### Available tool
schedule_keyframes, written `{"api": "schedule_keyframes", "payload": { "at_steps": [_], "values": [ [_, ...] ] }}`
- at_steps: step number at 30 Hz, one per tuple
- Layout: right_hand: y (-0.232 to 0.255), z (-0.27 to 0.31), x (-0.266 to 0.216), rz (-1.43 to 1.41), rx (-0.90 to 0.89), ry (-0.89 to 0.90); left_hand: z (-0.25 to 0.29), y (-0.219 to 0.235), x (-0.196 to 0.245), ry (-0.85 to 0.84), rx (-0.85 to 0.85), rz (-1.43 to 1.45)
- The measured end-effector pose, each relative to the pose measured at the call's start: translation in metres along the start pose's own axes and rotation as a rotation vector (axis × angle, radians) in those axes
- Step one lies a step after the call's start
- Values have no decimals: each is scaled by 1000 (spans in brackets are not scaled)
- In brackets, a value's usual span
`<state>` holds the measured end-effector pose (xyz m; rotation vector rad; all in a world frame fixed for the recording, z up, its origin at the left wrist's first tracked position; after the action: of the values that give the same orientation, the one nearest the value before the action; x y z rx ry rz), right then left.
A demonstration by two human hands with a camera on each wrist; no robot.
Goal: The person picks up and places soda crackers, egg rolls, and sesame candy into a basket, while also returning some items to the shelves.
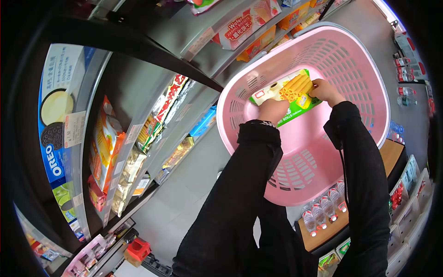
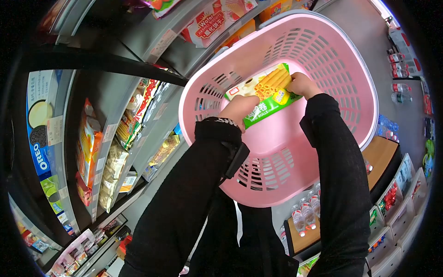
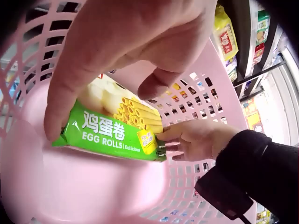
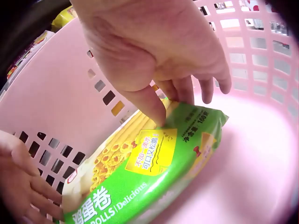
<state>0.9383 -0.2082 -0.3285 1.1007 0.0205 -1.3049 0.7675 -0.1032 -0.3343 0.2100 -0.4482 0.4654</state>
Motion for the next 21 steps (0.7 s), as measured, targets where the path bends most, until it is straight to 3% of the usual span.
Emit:
{"api": "schedule_keyframes", "payload": {
  "at_steps": [3,7,9,11,12,14,16,17,20,21],
  "values": [
    [-3,-1,2,-28,-78,18,9,5,4,78,-58,-61],
    [9,8,-10,153,-52,-10,10,-10,10,1,-68,218],
    [20,14,-18,183,-65,17,29,-9,23,6,-96,161],
    [32,25,-32,120,-43,285,42,-7,36,-193,-12,46],
    [37,34,-40,64,-68,338,57,-3,45,-194,-10,47],
    [49,69,-70,31,-70,476,101,11,66,-455,-17,-325],
    [52,122,-105,105,19,635,144,28,62,-726,-10,-337],
    [52,147,-117,158,91,706,160,38,52,-929,91,-425],
    [39,212,-159,114,80,740,217,77,23,-806,27,-452],
    [31,227,-167,89,67,788,227,87,5,-698,-17,-327]
  ]
}}
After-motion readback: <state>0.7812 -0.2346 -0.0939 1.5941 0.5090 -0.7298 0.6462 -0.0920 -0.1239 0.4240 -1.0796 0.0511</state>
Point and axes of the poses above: each hand's wrist, its own z-axis away from the middle knuckle, its own y-axis out of the back of the hand, x = y × z, the point moved 2 cm from there along -z, towards the middle knuckle, and after that the axes turned 11 degrees about y, right-handed, at the moved point
